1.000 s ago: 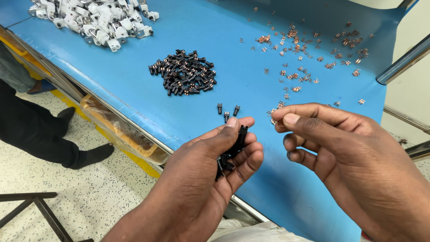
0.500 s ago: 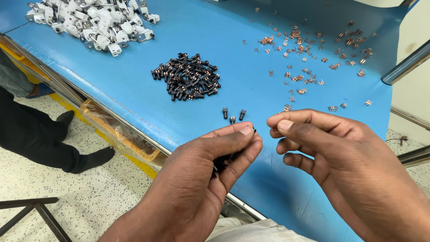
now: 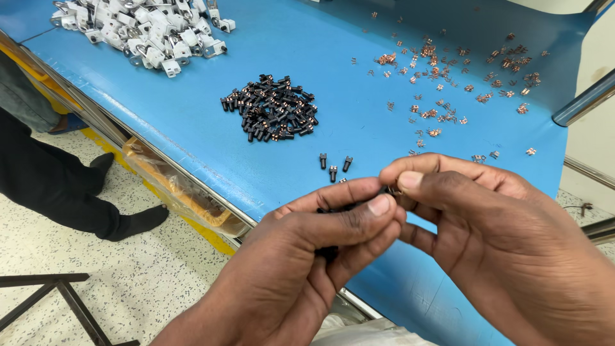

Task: The person sits at a blue workbench assembling small electrical components. They pick black cylindrical housings and small copper contact pieces, press a contact into each housing by hand, and place the finished assembly onto a growing pile of completed parts.

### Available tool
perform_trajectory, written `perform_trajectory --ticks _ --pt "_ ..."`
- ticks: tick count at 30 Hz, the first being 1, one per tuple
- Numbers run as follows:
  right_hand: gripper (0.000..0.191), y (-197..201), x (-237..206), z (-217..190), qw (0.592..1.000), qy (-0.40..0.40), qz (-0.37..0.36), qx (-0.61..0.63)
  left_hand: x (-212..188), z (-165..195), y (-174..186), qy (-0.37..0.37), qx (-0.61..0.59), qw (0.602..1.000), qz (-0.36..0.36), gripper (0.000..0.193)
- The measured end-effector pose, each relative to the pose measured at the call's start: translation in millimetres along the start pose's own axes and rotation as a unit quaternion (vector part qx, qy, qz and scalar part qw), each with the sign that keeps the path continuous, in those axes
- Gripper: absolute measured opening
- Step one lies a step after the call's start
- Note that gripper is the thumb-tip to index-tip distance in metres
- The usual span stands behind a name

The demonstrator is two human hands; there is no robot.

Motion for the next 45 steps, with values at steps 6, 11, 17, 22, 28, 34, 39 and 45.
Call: perform_trajectory --ticks 6,11,17,22,28,34,39,45 --pt "0.027 -9 3 -4 0.989 -0.101 -0.068 -0.079 -8 -6 7 0.084 0.061 0.994 0.016 0.021" --pt "0.024 -23 -21 -18 0.891 0.16 0.075 -0.418 -8 -7 20 0.077 0.002 0.992 0.102 0.018" --pt "0.024 1 -10 9 0.92 0.08 -0.046 -0.382 -11 -21 37 0.142 0.06 0.975 0.158 0.018" --pt "0.023 31 21 19 0.916 -0.111 0.103 -0.37 -4 -18 37 0.082 -0.01 0.992 0.1 0.028" --pt "0.027 14 52 6 0.771 -0.008 0.218 -0.599 2 0 54 -0.027 -0.02 0.99 0.135 0.03" --pt "0.023 19 65 -26 0.608 0.018 0.294 -0.737 7 -2 56 0.014 -0.047 0.991 0.123 0.028" --pt "0.017 11 65 -33 0.644 0.025 0.271 -0.715 12 4 50 -0.011 -0.027 0.994 0.101 0.031" --pt "0.031 32 17 -18 0.942 -0.052 0.256 -0.213 11 3 38 -0.019 -0.025 0.995 0.09 0.026"
Point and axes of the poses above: each hand's wrist, its own x-axis towards the middle knuckle, its own y-axis out of the back of the hand, z = x × y, the point moved 7 cm from there along x, towards the middle knuckle, and after that the axes turned 8 degrees about -y, right-handed, at the moved point
